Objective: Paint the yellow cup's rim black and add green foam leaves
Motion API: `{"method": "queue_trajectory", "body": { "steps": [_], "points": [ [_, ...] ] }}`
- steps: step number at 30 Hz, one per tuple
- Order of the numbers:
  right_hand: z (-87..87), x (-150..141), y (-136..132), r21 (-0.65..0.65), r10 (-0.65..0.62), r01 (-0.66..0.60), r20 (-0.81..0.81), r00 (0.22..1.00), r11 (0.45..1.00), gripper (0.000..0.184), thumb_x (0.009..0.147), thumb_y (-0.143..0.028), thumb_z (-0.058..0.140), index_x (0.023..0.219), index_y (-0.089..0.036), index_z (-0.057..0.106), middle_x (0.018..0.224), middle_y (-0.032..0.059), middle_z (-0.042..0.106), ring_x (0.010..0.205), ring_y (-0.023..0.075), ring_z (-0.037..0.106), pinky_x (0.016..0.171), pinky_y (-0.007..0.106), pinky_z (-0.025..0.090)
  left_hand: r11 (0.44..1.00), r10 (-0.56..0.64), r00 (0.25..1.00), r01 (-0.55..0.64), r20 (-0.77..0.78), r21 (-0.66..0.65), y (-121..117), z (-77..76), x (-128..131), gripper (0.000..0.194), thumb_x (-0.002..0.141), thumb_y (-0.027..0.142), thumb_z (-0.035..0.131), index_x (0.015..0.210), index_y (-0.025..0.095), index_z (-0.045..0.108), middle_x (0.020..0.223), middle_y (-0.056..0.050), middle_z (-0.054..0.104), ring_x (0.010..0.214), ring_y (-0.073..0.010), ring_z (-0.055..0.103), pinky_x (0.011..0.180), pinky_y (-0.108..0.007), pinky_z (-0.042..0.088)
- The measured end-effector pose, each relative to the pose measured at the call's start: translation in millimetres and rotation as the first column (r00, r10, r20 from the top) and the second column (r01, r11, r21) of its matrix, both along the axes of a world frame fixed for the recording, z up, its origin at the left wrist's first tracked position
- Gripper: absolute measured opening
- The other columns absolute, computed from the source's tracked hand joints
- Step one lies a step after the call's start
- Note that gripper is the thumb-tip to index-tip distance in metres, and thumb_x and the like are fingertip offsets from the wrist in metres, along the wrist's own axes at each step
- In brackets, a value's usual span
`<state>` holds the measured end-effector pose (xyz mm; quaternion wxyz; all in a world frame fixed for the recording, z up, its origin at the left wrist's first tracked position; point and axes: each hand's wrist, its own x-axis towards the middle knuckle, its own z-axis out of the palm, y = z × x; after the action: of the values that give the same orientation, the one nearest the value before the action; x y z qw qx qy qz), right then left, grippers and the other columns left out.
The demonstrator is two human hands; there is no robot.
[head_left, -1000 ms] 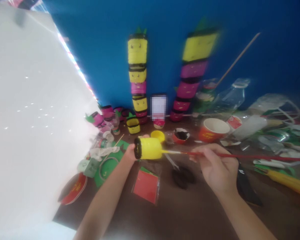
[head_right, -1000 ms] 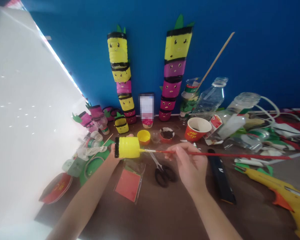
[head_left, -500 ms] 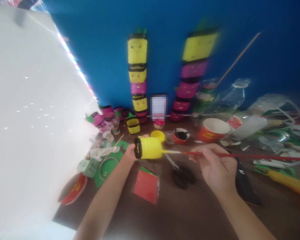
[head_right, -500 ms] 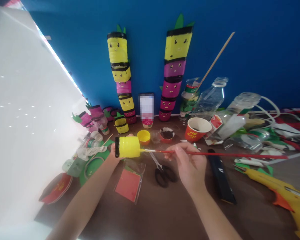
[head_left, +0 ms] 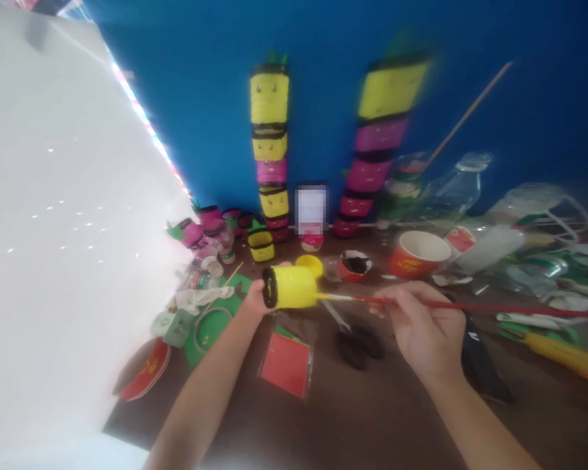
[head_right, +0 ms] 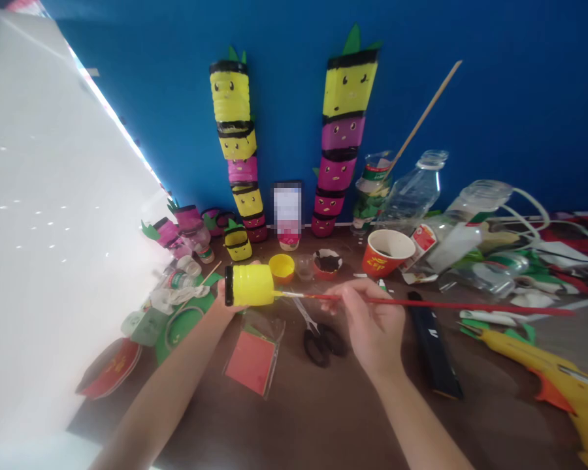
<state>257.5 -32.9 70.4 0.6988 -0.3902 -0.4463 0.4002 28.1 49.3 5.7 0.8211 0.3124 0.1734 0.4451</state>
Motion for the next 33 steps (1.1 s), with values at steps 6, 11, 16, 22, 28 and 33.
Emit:
{"method": "queue_trajectory", "body": {
  "steps": [6,11,16,22,28,33],
  "points": [
    [-0.3,0,-1,0.000,-0.016,0.016,0.026,1.000,1.000,0.014,0.074,-0.032,0.066,0.066,-0.021,0.065,0.064,-0.0004,0.063,0.054,0.0130,0.059,0.049,0.025,0.050,0.999,0.024,1.000,-0.024,-0.003,-0.031,1,-3.0,-3,0.085,0.038,0.045,0.077,0.115,0.022,0.053,0.111,-0.008,0.064,0.122,-0.0331,0.043,0.105,-0.048,0.026],
    [-0.8,-2,-3,0.023,0.017,-0.018,0.028,0.999,1.000,0.014,0.076,-0.033,0.065,0.067,-0.021,0.064,0.064,0.0003,0.064,0.054,0.0133,0.059,0.049,0.026,0.049,0.998,0.033,0.999,-0.034,-0.014,-0.048,1,-2.6,-3,0.087,0.041,0.046,0.076,0.120,0.021,0.051,0.116,-0.009,0.062,0.130,-0.0323,0.033,0.108,-0.049,0.016],
    [-6.7,-1,-2,0.011,0.012,-0.013,0.080,0.997,1.000,0.011,0.078,-0.030,0.063,0.072,-0.021,0.064,0.069,0.0002,0.065,0.061,0.0141,0.061,0.055,0.027,0.050,0.998,0.031,0.999,-0.032,-0.011,-0.058,1,-3.0,-4,0.086,0.040,0.045,0.077,0.119,0.021,0.052,0.114,-0.008,0.063,0.131,-0.0320,0.030,0.108,-0.049,0.015],
    [-5.7,0,0,0.006,0.016,-0.016,0.013,1.000,1.000,0.014,0.076,-0.033,0.064,0.069,-0.021,0.064,0.066,0.0001,0.064,0.056,0.0135,0.059,0.050,0.026,0.050,0.998,0.044,0.999,-0.045,-0.017,-0.053,2,-6.0,-4,0.081,0.041,0.043,0.075,0.116,0.020,0.053,0.113,-0.009,0.063,0.131,-0.0318,0.031,0.106,-0.049,0.021],
    [-3.8,-2,1,0.011,-0.018,0.018,0.006,1.000,1.000,0.012,0.077,-0.030,0.064,0.069,-0.021,0.065,0.067,-0.0006,0.064,0.057,0.0125,0.060,0.052,0.024,0.050,0.998,0.051,0.999,-0.050,0.002,-0.035,5,-12.3,-6,0.073,0.047,0.044,0.072,0.114,0.020,0.054,0.116,-0.010,0.061,0.130,-0.0319,0.033,0.107,-0.049,0.019],
    [-5.3,-7,-1,0.037,0.054,-0.054,-0.003,0.999,0.998,0.010,0.078,-0.029,0.062,0.072,-0.022,0.066,0.068,0.0002,0.065,0.058,0.0132,0.061,0.051,0.025,0.051,0.998,0.043,0.999,-0.042,0.024,-0.039,5,-14.8,-7,0.070,0.052,0.042,0.070,0.116,0.021,0.054,0.117,-0.008,0.061,0.129,-0.0304,0.035,0.107,-0.048,0.019]
  ]
}}
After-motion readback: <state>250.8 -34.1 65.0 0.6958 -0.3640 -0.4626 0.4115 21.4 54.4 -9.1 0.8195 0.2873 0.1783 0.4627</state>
